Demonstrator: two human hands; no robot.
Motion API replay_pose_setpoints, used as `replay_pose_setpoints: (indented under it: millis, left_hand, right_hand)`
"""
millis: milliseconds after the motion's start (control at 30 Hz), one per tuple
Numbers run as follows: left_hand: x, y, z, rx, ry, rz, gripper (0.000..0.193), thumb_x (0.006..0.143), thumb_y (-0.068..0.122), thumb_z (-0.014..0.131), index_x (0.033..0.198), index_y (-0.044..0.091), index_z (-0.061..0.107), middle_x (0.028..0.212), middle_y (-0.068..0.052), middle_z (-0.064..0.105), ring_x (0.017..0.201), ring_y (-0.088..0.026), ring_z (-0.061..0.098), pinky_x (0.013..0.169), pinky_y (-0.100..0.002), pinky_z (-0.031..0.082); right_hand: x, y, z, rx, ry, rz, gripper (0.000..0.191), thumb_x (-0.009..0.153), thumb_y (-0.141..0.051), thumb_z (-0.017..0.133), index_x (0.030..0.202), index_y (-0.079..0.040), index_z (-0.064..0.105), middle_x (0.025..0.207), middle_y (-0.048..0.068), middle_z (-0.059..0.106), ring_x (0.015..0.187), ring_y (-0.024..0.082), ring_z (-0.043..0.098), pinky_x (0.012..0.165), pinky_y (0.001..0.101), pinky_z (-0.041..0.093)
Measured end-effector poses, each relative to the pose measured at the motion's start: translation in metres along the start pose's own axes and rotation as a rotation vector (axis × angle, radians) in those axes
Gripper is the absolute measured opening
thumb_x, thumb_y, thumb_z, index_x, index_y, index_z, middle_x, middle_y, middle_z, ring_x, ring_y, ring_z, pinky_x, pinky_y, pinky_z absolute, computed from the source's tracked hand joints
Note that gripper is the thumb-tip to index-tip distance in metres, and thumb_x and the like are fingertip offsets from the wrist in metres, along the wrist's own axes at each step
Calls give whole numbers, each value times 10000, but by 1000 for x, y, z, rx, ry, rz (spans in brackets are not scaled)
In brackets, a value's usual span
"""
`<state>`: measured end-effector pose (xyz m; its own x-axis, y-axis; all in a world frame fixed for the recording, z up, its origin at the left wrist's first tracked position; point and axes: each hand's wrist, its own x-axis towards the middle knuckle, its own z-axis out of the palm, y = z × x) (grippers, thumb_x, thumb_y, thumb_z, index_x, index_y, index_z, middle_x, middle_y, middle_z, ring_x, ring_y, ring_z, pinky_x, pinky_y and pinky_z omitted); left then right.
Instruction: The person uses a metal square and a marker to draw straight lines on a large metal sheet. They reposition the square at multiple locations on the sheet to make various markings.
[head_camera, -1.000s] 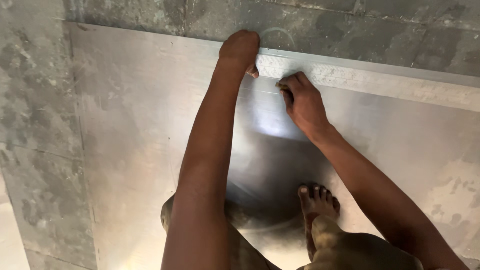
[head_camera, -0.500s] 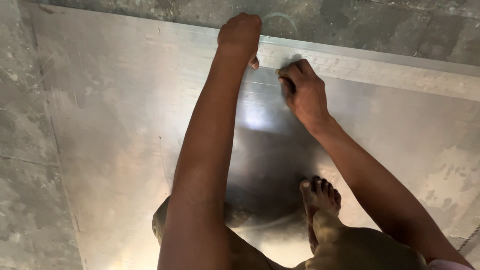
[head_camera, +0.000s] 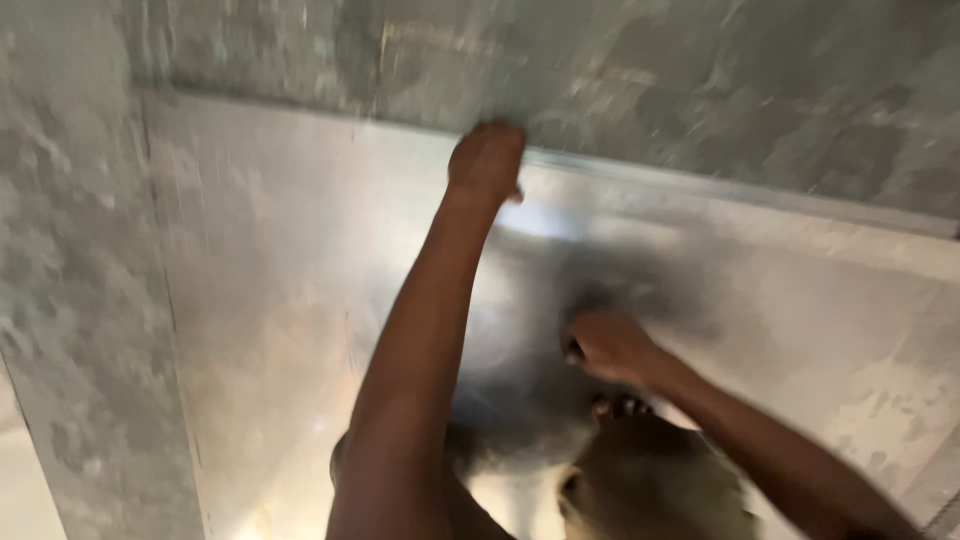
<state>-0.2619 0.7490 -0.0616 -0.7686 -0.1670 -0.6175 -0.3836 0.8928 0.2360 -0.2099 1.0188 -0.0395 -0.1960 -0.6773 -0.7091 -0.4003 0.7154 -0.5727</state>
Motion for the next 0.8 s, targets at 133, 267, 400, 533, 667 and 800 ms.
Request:
replay_pose_setpoints:
  millis: [133, 267, 400, 533, 667, 800]
  left_hand:
    - [4, 9, -2, 9, -7, -29, 581, 560, 128, 991, 1066, 33, 721, 1224, -173, 665, 1210, -343, 600, 1001, -421, 524]
    - [8, 10, -3, 36, -48, -49, 562, 563, 143, 990, 1053, 53, 730, 1219, -143, 674, 1213, -331, 604, 987, -427, 533]
    - [-3, 8, 1, 37, 123, 44, 527, 565, 161, 975, 1022, 56, 735, 1198, -129, 692, 1191, -332, 621, 977, -427, 542]
    - [-20, -3, -15, 75, 142, 82, 533, 618, 221, 953, 1058, 46, 710, 1165, -145, 694, 1145, -330, 641, 935, -456, 543]
    - [-42, -82, -81, 50, 146, 84, 572, 678, 293, 939, 1106, 19, 676, 1164, -178, 689, 1055, -366, 668, 882, -496, 540]
    - [-104, -235, -173, 98, 45, -148, 265, 855, 161, 799, 1074, 57, 693, 1056, -188, 724, 956, -345, 680, 829, -479, 569]
  right_hand:
    - [-75, 112, -18, 118, 549, 130, 237, 1005, -204, 543, 1092, -27, 675, 965, 127, 773, 827, 250, 741, 751, 380, 595]
    - [-160, 234, -84, 332, 1361, 248, 165, 1116, -63, 479, 1246, 33, 512, 1167, 151, 672, 979, 236, 640, 910, 361, 520]
    - [-177, 253, -119, 269, 1277, 373, 266, 967, -8, 732, 1181, 49, 585, 1143, 128, 675, 1055, 223, 643, 969, 377, 517]
    - [-169, 218, -133, 376, 1144, 459, 298, 972, -55, 816, 974, 119, 573, 980, 181, 614, 870, 259, 570, 771, 388, 469]
    - [-145, 162, -162, 273, 909, 674, 690, 883, -335, 886, 1383, 48, 605, 1254, 232, 669, 1010, 341, 663, 754, 468, 559]
    - [-72, 85, -205, 126, 462, 514, 665, 836, -477, 851, 1286, -14, 695, 1257, 210, 710, 1075, 340, 699, 887, 446, 566]
